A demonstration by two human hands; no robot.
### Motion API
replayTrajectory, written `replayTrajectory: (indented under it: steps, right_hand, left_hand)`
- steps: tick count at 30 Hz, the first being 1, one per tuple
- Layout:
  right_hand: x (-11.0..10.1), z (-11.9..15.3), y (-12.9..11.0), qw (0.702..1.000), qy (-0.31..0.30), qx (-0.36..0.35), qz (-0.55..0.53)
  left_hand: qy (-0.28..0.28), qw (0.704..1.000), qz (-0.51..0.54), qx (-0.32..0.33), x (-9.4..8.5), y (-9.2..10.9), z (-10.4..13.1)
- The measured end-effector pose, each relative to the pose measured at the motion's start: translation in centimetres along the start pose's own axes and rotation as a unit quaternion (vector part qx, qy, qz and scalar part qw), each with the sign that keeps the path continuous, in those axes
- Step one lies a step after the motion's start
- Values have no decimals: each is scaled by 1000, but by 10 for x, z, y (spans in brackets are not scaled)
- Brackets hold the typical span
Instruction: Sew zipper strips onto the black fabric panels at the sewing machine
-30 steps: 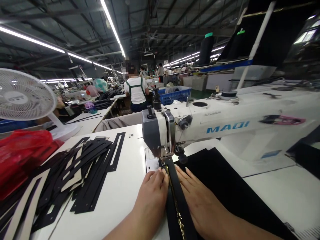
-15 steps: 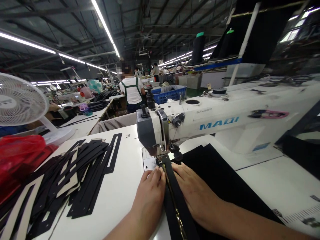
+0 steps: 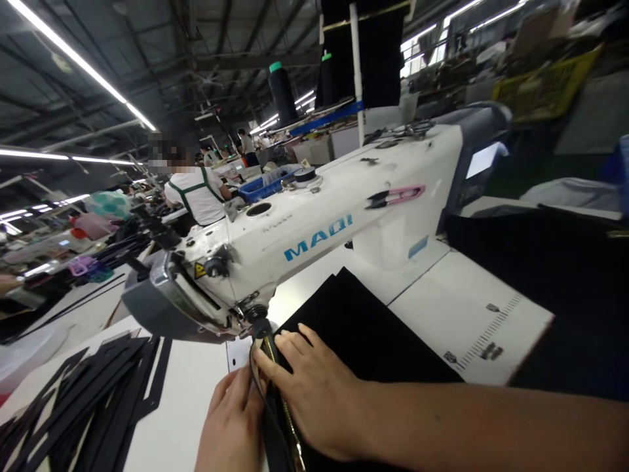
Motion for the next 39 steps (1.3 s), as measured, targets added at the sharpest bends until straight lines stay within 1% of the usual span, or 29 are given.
replayTrajectory:
  steps: [4, 8, 13, 16, 18, 20, 23, 28, 30, 33, 36, 39]
  right_hand:
    - [-1, -1, 1, 1000, -14, 6, -14]
    - [-1, -2, 0, 1000, -10, 2, -19]
    - [0, 1, 2, 999, -10, 5, -31]
    - [3, 3, 2, 999, -27, -8, -34]
    - [8, 5, 1, 998, -57, -17, -32]
    - [12, 5, 3, 996, -83, -16, -32]
    - [13, 2, 3, 995, -91, -17, -22]
    - [23, 2, 2, 990, -135, -25, 31]
    - [25, 3, 1, 989, -137, -33, 50]
    - [26, 4, -1, 989, -120, -49, 67]
    - [24, 4, -2, 991, -101, -60, 70]
    - [25, 4, -3, 990, -99, -71, 67]
  left_hand:
    - [10, 999, -23, 20, -3, 3, -2]
    - [21, 999, -24, 24, -7, 6, -4]
    - [12, 999, -23, 21, -5, 4, -4]
    - [-8, 999, -32, 8, -2, 3, -3]
    - [-17, 999, -34, -1, -1, 3, -3]
    - [-14, 999, -30, -13, -2, 5, -4]
    - [-8, 999, -24, -44, -2, 5, -6]
    - [-14, 995, 8, -96, -3, 4, -8]
    - [-22, 993, 23, -113, -4, 3, -8]
    - [-44, 989, 37, -133, -2, 3, -8]
    - [-59, 987, 46, -140, 0, 3, -9]
    - [-64, 986, 52, -145, 1, 3, -10]
Point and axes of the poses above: each hand's wrist, its own z-axis away from the middle knuckle, its own x-axis out of the palm, y = z × x, the point moved 10 cm from there along -z, towards the middle knuckle, and after that the axes turned 4 degrees about y, right-handed, at the moved point
